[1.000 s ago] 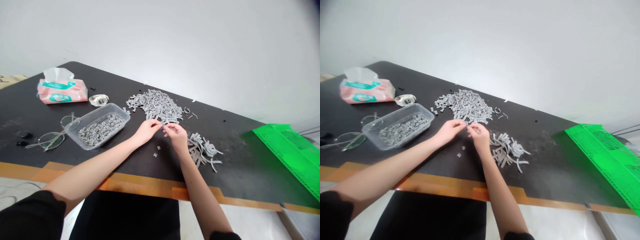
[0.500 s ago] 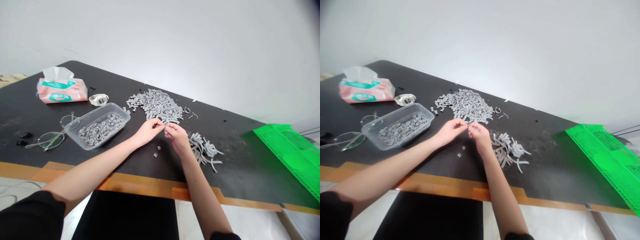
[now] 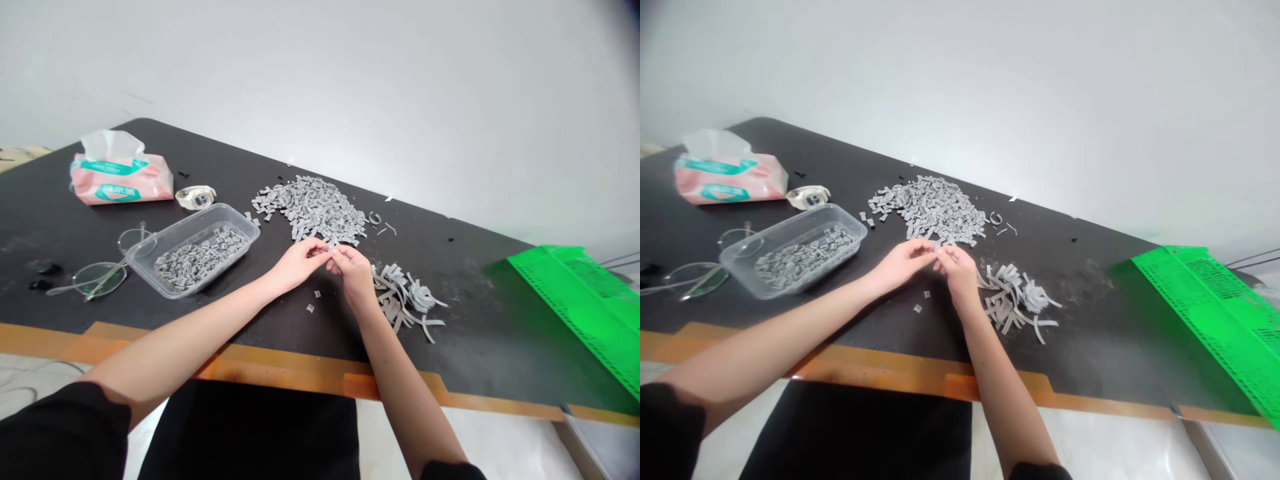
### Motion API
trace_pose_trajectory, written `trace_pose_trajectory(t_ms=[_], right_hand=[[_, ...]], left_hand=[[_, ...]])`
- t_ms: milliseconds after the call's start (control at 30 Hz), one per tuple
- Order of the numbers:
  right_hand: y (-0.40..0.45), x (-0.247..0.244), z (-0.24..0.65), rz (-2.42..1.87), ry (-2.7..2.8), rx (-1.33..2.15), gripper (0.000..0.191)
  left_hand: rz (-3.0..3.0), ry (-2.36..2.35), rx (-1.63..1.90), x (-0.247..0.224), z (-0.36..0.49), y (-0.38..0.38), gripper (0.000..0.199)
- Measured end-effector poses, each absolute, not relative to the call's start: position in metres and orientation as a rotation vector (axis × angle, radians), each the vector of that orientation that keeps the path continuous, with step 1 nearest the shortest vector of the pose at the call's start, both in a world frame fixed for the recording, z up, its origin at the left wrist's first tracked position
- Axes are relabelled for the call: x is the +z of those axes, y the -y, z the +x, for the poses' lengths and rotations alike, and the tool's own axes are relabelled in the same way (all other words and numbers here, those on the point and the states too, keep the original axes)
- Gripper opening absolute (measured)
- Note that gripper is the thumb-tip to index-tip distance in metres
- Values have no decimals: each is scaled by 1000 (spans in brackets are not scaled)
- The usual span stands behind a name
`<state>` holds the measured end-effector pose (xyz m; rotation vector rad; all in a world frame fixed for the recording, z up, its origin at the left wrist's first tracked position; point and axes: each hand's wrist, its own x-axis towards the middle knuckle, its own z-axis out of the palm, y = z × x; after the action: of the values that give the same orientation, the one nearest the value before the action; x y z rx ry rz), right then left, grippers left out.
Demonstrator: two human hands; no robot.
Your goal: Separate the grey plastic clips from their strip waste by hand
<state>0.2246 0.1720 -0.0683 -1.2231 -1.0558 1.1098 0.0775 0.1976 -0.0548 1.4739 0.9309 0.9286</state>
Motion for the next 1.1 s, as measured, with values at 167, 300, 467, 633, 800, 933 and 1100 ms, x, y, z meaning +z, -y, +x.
trace_pose_trajectory(t_ms=[167, 300, 467, 633, 800, 933, 1100], right_hand=[[-172, -66, 226, -1234, 1004, 1115, 21], [-173, -64, 228, -1246, 998, 1106, 26], [-172, -62, 229, -1227, 1040, 1217, 21], [-170, -60, 226, -1202, 1003, 1290, 20], [-169, -60, 226, -1135, 879, 1444, 22], [-166, -58, 228, -1081, 875, 1494, 22], [-163, -55, 227, -1123, 986, 1382, 23]], left_hand=[[1375, -873, 966, -59, 76, -202, 22], [1378, -879, 944, -55, 72, -204, 18], [1381, -854, 845, -47, 70, -202, 8], [1282, -826, 897, -48, 72, -202, 8], [1265, -728, 888, -50, 75, -200, 6], [1291, -711, 901, -50, 76, -198, 7], [1323, -706, 918, -51, 75, -198, 11]])
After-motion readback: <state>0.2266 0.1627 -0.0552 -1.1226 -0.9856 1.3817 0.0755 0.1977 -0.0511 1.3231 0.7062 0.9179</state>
